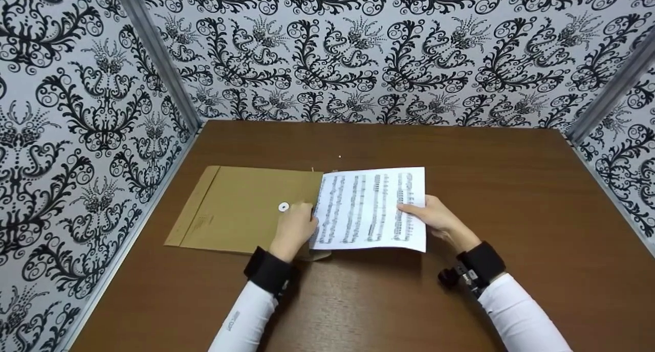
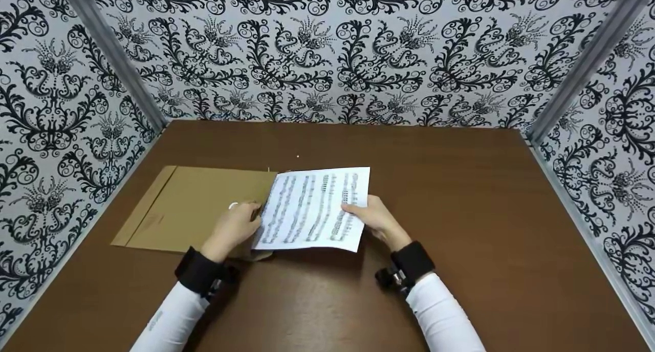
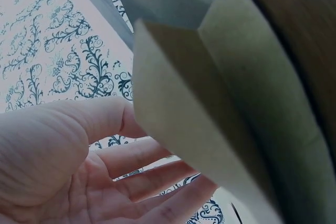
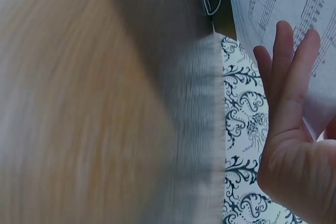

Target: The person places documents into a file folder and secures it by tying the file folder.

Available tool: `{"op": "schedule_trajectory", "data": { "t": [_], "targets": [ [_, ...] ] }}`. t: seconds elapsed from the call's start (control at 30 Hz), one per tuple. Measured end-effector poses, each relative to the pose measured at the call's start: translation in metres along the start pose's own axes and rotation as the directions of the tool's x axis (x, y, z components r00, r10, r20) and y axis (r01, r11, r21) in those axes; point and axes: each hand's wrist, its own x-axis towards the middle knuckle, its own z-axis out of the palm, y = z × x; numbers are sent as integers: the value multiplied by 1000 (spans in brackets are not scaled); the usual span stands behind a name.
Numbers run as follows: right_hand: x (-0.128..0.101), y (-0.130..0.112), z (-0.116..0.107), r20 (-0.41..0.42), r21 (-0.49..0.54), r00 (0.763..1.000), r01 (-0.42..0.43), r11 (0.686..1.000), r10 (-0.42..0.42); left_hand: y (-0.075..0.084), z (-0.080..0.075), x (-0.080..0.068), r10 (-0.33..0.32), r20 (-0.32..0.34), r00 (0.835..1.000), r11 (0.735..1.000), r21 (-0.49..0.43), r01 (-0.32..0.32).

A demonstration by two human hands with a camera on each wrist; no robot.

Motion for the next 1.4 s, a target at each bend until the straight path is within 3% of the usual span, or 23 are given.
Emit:
{"op": "schedule_trajectory", "data": {
  "t": [0.3,0.6,1.07,1.4],
  "targets": [
    [12,0,16,-41,17,999,5,1000,-4,-1,-1,0,9,-12,1000,1000,-14,-9],
    [23,1,30,-41,-11,999,18,1000,-19,-1,-1,-1,25,-22,999,1000,20,-24],
    [38,0,57,-45,55,998,42,998,-40,0,-2,0,36,-25,999,999,-1,-36],
    [49,-2,69,-44,45,999,31,998,-29,-1,-1,0,35,-37,999,999,2,-35]
  ]
}}
